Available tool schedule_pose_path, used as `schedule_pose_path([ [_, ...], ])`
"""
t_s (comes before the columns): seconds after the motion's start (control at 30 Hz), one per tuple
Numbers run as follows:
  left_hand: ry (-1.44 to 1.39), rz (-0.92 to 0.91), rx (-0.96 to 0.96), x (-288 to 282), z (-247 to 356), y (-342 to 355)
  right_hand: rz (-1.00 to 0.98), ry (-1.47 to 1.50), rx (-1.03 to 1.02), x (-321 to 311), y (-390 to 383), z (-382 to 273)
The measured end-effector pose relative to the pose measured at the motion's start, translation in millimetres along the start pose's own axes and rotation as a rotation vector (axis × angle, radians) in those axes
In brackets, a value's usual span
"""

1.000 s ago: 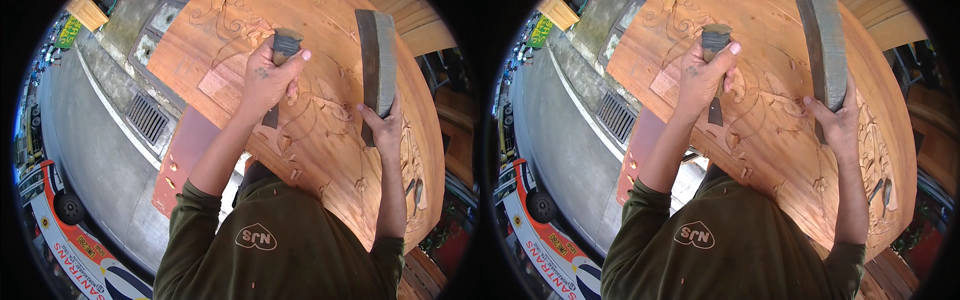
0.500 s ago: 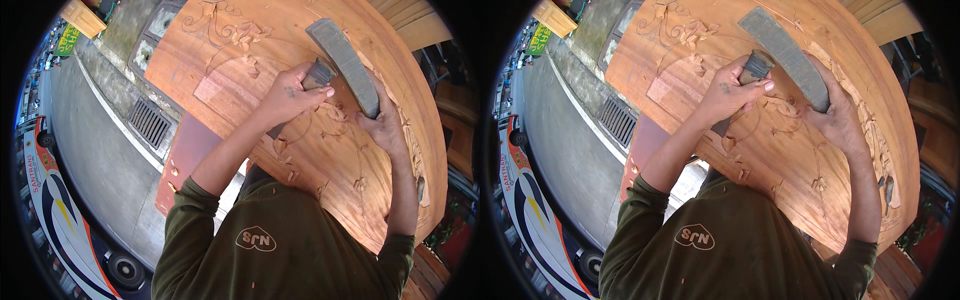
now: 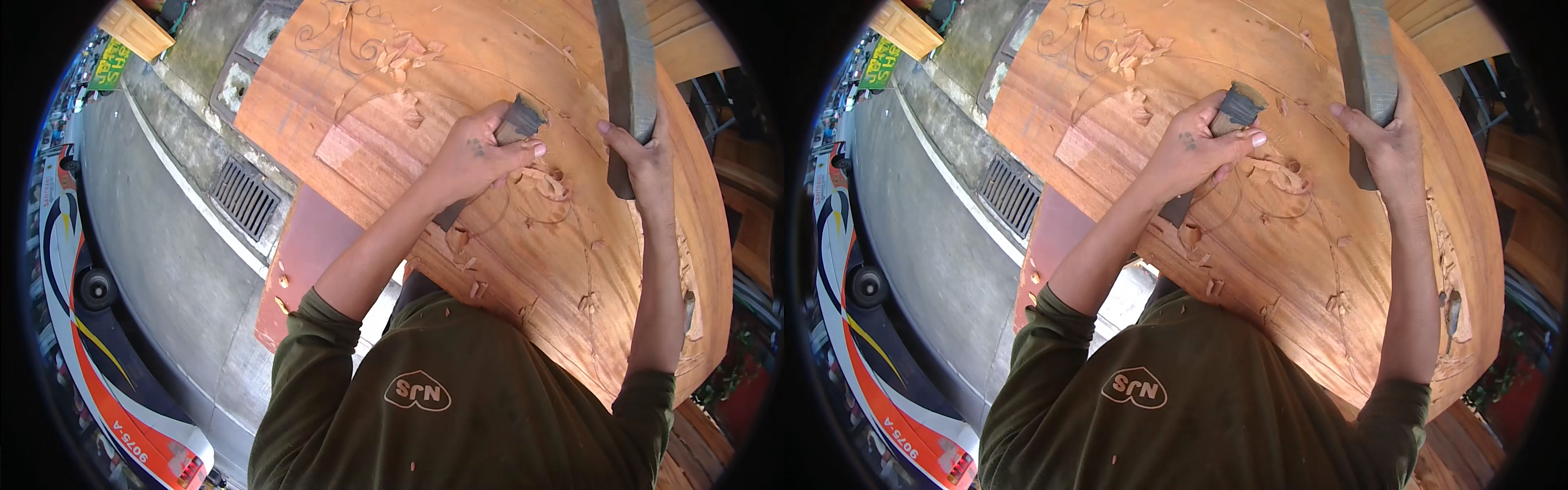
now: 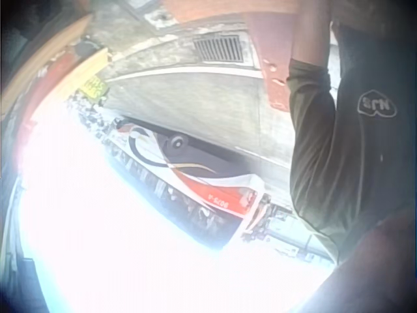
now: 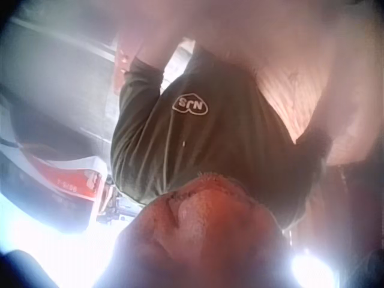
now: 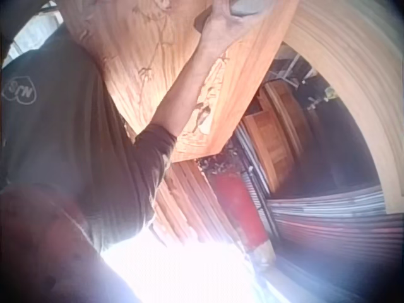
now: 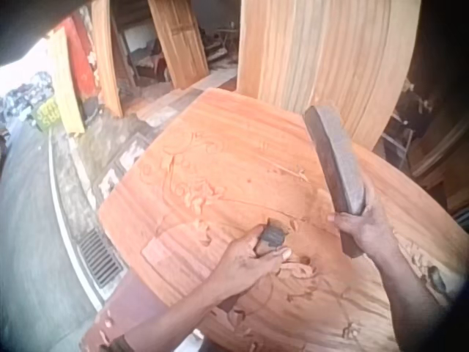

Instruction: The person carves a decorative floral design into a wooden panel by striking a chisel with a hammer. They carefully remove wood shavings to follow the pattern outlines on the surface.

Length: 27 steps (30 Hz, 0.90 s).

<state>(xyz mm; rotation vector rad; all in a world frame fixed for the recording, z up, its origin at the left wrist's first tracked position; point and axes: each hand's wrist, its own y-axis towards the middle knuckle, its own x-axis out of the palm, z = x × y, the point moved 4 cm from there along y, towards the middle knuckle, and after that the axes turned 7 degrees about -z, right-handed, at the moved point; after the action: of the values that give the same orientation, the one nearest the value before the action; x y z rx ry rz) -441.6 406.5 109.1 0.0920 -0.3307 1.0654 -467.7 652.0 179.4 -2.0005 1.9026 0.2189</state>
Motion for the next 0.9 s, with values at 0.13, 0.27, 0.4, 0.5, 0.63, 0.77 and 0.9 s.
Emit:
schedule_pose_path([
  [0.13, 0.034, 0.006, -0.056, -5, -12, -8, -0.253, -0.338, -0.127, 33, -20, -2],
  [0.27, -0.1, 0.075, -0.037, -14, -9, -20, -0.244, -0.459, -0.312, 17, -15, 6],
  [0.4, -0.078, 0.109, -0.006, -14, 0, -16, 0.041, -0.069, -0.199, -13, 6, -2],
  [0.5, -0.043, 0.132, 0.052, -6, 7, -11, 0.128, -0.031, -0.274, -18, 8, -34],
  [0.63, 0.042, 0.124, 0.124, 0, 4, -10, 0.164, 0.04, -0.286, -13, -1, -51],
  [0.77, 0.069, 0.135, 0.153, 2, 8, -18, -0.035, -0.252, -0.295, 23, -32, -22],
  [0.9, 0.007, 0.127, 0.118, 1, 6, -20, -0.185, -0.409, -0.323, 17, -30, -13],
])
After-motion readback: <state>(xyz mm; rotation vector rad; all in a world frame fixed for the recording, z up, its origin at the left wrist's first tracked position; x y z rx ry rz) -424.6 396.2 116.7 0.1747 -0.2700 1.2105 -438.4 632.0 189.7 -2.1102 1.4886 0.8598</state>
